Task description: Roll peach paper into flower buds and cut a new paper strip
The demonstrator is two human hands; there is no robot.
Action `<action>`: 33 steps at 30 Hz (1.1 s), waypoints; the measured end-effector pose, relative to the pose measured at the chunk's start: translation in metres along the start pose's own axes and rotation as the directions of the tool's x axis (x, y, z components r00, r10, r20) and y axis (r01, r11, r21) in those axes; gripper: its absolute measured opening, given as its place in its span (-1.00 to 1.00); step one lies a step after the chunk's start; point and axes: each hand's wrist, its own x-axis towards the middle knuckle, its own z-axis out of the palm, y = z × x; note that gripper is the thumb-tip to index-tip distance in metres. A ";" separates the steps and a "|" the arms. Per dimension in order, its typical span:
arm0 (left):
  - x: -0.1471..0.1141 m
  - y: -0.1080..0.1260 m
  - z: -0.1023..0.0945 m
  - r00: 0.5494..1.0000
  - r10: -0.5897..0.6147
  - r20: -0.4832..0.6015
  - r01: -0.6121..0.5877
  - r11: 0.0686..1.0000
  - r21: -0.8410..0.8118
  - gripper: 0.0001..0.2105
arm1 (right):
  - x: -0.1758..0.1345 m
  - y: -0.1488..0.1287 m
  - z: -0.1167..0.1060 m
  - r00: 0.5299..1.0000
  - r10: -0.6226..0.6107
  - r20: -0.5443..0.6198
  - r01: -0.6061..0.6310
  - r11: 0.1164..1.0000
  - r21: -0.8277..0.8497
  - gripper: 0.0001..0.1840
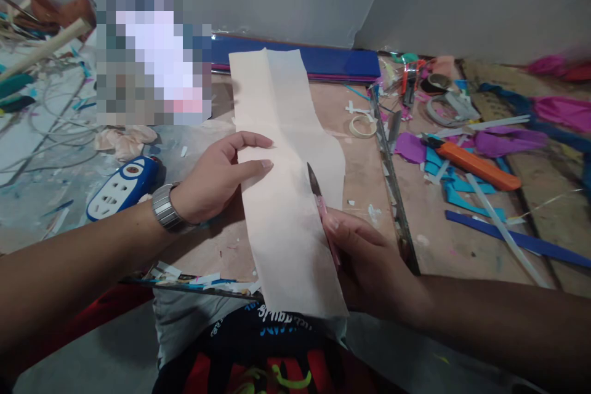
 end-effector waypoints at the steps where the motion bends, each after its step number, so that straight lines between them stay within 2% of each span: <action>1: 0.000 0.000 -0.001 1.000 0.007 0.001 -0.007 1.000 0.001 -0.65 | 0.000 0.000 0.000 1.000 0.011 0.011 -0.011 1.000 0.028 -0.45; 4: 0.002 -0.002 -0.002 1.000 0.024 0.007 -0.024 1.000 0.003 -0.66 | 0.000 -0.001 0.002 0.999 0.046 0.023 -0.048 0.993 0.107 -0.48; 15: 0.003 -0.003 -0.003 0.999 0.039 0.010 -0.039 0.999 -0.005 -0.68 | 0.000 0.003 0.000 0.998 0.062 0.026 -0.064 0.991 0.120 -0.53; 20: 0.002 -0.002 -0.002 0.999 -0.014 0.044 0.014 1.000 -0.013 -0.58 | 0.000 0.002 0.001 0.999 0.040 0.025 -0.043 0.990 0.133 -0.51; 23: 0.001 -0.002 -0.004 0.997 -0.009 0.078 0.007 1.000 0.028 -0.54 | 0.001 0.000 0.003 1.000 0.024 0.018 -0.026 0.990 0.136 -0.49; 27: 0.000 -0.004 -0.006 0.993 0.025 0.119 -0.038 0.993 0.111 -0.53 | 0.002 0.000 0.002 0.998 0.055 -0.019 -0.052 0.986 0.161 -0.56; 33: -0.001 -0.005 -0.008 0.988 0.080 0.129 -0.104 0.976 0.190 -0.55 | 0.003 0.003 -0.002 0.998 0.058 0.005 -0.058 0.987 0.152 -0.54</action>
